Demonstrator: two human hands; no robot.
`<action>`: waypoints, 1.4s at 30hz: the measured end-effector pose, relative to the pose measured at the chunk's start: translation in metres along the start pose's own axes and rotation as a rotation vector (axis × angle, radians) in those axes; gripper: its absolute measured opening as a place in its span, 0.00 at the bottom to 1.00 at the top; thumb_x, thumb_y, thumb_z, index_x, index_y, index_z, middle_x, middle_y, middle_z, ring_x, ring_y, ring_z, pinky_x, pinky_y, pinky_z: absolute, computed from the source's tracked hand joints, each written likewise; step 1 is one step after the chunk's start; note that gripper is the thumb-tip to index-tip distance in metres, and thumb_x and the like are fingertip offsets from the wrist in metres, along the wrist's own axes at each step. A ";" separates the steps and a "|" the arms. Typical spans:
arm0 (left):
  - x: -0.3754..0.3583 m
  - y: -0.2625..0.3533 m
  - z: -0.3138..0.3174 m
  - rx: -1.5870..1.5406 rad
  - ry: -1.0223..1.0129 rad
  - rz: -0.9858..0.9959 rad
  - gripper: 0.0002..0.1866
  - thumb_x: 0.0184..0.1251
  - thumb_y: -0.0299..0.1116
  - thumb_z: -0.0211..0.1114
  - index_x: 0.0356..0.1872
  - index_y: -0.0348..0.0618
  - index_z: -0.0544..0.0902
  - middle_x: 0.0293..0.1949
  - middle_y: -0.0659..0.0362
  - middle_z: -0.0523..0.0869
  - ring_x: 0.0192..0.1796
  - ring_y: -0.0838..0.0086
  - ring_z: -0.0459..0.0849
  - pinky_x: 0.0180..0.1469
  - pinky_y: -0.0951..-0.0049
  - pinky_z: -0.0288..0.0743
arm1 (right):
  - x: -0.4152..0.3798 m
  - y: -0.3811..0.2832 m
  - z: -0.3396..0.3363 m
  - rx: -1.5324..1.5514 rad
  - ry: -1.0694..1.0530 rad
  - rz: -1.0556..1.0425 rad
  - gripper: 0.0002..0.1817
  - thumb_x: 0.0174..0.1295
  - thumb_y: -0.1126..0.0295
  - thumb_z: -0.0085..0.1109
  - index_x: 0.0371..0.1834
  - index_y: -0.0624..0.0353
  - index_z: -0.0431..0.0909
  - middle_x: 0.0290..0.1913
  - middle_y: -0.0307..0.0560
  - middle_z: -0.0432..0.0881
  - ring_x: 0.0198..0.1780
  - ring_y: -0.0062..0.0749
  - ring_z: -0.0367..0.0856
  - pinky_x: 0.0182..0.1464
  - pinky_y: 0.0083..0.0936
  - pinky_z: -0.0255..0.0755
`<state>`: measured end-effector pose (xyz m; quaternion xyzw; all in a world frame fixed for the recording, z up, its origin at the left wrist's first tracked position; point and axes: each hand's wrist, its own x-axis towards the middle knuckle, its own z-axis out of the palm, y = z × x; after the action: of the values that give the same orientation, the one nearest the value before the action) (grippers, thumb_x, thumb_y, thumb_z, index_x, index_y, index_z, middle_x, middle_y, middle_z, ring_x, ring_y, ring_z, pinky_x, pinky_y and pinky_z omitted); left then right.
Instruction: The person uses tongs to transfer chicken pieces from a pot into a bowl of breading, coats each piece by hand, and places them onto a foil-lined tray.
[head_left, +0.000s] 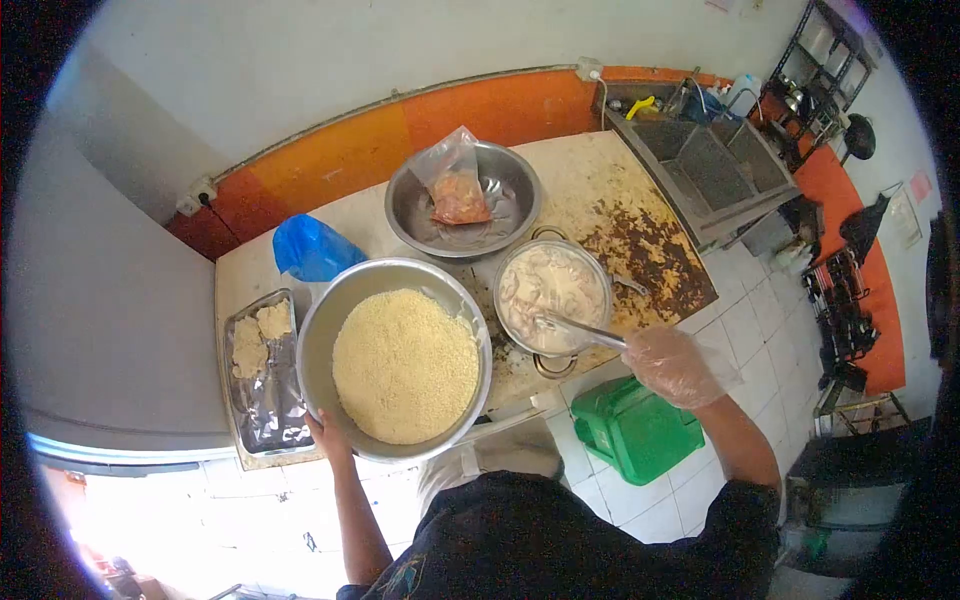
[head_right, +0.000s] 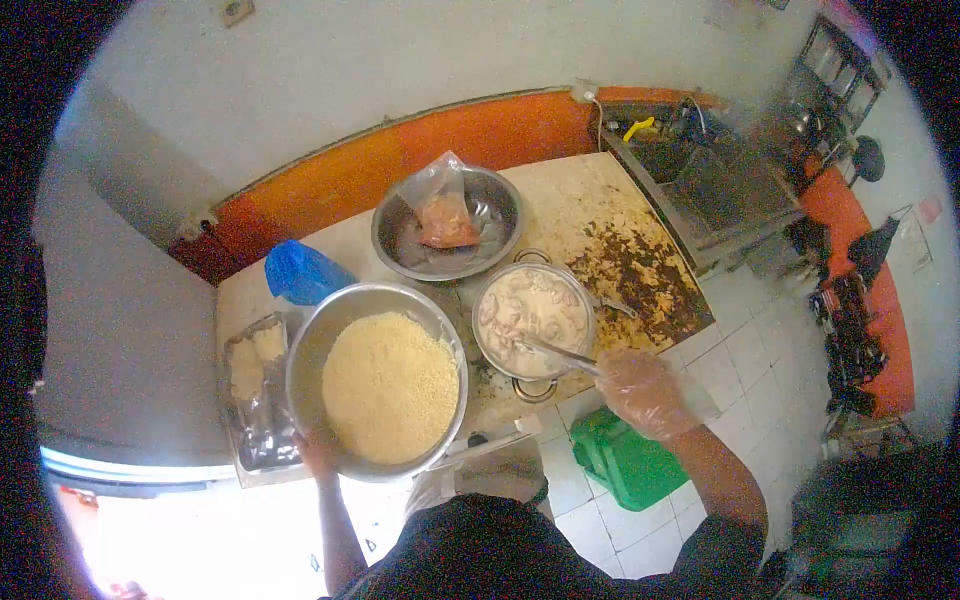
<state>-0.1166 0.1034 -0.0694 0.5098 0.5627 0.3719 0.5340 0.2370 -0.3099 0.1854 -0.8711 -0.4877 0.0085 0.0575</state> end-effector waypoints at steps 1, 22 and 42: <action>0.002 0.001 -0.001 0.000 0.007 0.007 0.28 0.76 0.40 0.49 0.69 0.33 0.58 0.64 0.42 0.69 0.63 0.58 0.71 0.64 0.63 0.63 | 0.002 0.001 0.004 -0.067 0.058 -0.018 0.08 0.57 0.64 0.59 0.30 0.57 0.75 0.26 0.48 0.77 0.30 0.49 0.78 0.31 0.47 0.70; 0.014 -0.020 -0.015 0.277 -0.036 0.090 0.30 0.76 0.45 0.50 0.69 0.35 0.58 0.61 0.42 0.71 0.60 0.56 0.72 0.62 0.61 0.64 | -0.022 -0.001 0.074 1.010 -0.147 0.690 0.16 0.63 0.58 0.56 0.36 0.62 0.78 0.21 0.36 0.68 0.25 0.25 0.68 0.27 0.29 0.63; -0.004 0.029 -0.010 0.100 -0.256 0.158 0.26 0.77 0.39 0.48 0.67 0.33 0.58 0.61 0.42 0.69 0.62 0.59 0.68 0.64 0.63 0.60 | -0.027 -0.070 -0.021 0.411 0.255 0.580 0.12 0.65 0.65 0.54 0.34 0.65 0.73 0.21 0.51 0.67 0.25 0.34 0.67 0.31 0.36 0.63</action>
<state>-0.1220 0.1066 -0.0391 0.6215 0.4660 0.3163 0.5446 0.1653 -0.2985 0.2129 -0.9374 -0.1976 0.0134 0.2865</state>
